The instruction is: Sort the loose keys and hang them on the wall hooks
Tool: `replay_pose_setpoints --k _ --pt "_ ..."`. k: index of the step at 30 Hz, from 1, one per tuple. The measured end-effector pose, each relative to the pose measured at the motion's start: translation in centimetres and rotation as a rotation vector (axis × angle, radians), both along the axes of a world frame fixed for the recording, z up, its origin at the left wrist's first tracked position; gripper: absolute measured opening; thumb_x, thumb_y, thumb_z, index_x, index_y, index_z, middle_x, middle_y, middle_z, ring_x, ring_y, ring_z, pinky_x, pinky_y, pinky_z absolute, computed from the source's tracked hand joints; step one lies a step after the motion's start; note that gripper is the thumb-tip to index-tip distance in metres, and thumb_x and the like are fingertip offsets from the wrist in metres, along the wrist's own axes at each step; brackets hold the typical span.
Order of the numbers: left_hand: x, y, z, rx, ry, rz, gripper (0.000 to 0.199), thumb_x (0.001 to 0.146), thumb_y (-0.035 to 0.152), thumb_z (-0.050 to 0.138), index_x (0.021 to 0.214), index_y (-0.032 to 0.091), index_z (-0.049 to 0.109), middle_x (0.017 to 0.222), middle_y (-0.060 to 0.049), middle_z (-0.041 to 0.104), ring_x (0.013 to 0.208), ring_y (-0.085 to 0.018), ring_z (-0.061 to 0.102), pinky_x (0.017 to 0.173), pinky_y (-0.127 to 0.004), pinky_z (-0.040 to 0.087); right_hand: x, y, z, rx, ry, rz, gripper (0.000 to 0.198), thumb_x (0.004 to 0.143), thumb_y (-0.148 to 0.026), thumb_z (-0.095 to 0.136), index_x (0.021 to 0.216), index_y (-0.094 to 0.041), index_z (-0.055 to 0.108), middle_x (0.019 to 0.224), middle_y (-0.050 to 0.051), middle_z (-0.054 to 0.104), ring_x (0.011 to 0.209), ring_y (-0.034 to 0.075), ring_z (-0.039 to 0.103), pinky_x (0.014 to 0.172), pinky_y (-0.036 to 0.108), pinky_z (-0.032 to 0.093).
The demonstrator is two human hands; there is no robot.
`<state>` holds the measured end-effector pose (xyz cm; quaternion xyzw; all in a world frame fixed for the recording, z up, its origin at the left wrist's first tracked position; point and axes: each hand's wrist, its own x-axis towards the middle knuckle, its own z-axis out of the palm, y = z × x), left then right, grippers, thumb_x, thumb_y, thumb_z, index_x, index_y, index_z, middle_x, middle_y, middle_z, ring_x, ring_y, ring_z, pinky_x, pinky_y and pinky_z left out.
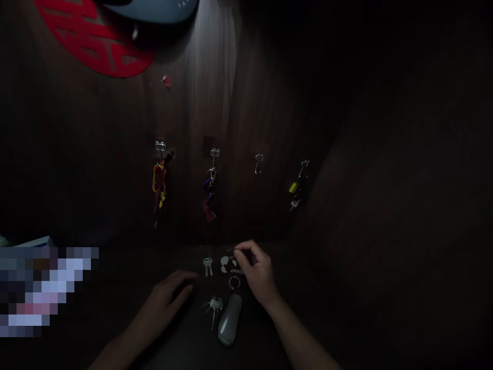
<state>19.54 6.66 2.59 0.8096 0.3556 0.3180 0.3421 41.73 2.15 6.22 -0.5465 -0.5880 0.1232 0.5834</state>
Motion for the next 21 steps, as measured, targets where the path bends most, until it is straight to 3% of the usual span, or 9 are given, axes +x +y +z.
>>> replay_pose_setpoints --k 6,10,16,21 --pt "-0.6 1.6 -1.2 0.013 0.046 0.015 0.023 0.084 0.032 0.048 0.096 0.029 0.067 0.099 0.001 0.072 0.093 -0.020 0.066 0.085 -0.029 0.052 5.3 0.7 4.2 0.190 0.079 -0.223 0.014 0.078 -0.033 0.059 0.076 -0.019 0.061 0.069 -0.001 0.061 0.066 0.014 0.056 0.061 0.024 0.044" --pt "-0.7 1.9 -1.2 -0.028 0.045 0.046 0.024 0.084 0.034 0.048 0.097 0.030 0.067 0.101 0.001 0.072 0.095 -0.020 0.066 0.085 -0.028 0.051 9.3 1.8 7.5 0.303 0.218 -0.415 0.019 0.071 -0.036 0.063 0.076 -0.018 0.063 0.064 -0.003 0.057 0.055 0.010 0.049 0.049 0.021 0.038" --pt "-0.5 1.8 -0.8 -0.068 0.043 0.012 0.023 0.082 0.032 0.050 0.096 0.030 0.068 0.100 0.000 0.072 0.095 -0.022 0.065 0.086 -0.031 0.050 13.4 3.9 11.4 0.373 0.303 -0.536 0.019 0.063 -0.035 0.064 0.070 -0.017 0.061 0.057 -0.005 0.051 0.047 0.008 0.043 0.044 0.020 0.034" --pt "-0.6 1.8 -0.8 -0.067 0.033 0.015 0.022 0.081 0.032 0.052 0.096 0.029 0.068 0.100 0.000 0.071 0.095 -0.022 0.065 0.085 -0.031 0.050 15.2 5.5 12.6 0.391 0.298 -0.569 0.015 0.063 -0.031 0.062 0.068 -0.017 0.060 0.056 -0.005 0.051 0.045 0.007 0.043 0.042 0.020 0.032"
